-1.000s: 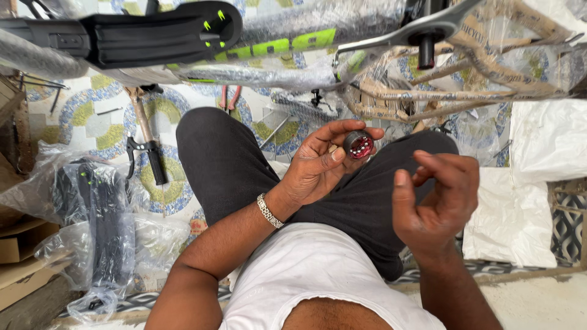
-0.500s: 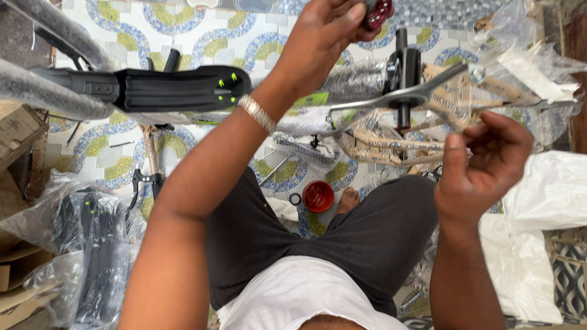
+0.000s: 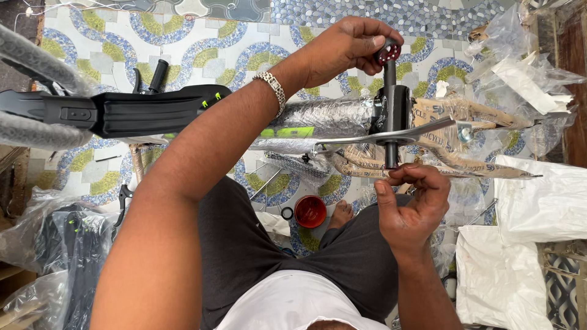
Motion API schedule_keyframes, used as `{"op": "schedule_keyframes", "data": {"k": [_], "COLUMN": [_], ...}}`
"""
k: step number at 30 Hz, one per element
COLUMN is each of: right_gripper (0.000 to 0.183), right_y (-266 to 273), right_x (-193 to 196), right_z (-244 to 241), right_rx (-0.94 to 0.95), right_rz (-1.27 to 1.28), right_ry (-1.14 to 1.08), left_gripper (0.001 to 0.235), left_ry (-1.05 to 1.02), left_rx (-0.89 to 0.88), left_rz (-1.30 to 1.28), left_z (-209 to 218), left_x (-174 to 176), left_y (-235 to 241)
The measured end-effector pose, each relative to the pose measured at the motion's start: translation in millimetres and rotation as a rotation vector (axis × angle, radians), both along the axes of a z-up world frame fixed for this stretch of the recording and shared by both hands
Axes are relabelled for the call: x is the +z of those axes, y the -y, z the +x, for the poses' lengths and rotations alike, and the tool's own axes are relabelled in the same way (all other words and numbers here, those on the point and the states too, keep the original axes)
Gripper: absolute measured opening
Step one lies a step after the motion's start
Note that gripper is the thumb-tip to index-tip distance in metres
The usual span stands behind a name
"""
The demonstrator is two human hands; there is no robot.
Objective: The person sits on the floor and assembles a bicycle, starting by attaching a red reflector to the crank arm. They then use a cloth to wipe the crankset and chain area. Finally, they use a yellow adjustable wrench to tighten bolts on the bicycle frame near the bottom bracket.
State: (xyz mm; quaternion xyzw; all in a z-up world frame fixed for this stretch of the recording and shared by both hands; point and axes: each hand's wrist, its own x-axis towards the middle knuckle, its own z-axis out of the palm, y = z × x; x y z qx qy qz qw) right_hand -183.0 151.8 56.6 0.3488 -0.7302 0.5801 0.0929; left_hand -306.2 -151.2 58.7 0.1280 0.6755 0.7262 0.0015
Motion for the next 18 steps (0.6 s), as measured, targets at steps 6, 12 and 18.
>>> {"op": "schedule_keyframes", "data": {"k": [6, 12, 18], "right_gripper": [0.045, 0.045, 0.045], "right_y": [7.4, 8.9, 7.9], "right_x": [7.0, 8.1, 6.3], "right_z": [-6.0, -3.5, -2.4], "right_rx": [-0.043, -0.05, -0.053], "right_rz": [0.052, 0.077, 0.05], "right_ry": [-0.078, -0.057, -0.015], "left_gripper": [0.034, 0.035, 0.035], "left_ry": [-0.007, -0.014, -0.024], "left_rx": [-0.061, -0.083, -0.126], "left_rz": [0.009, 0.006, -0.009], "left_z": [7.8, 8.9, 9.7], "left_x": [6.9, 8.5, 10.4], "left_y": [-1.9, -4.0, -5.0]}}
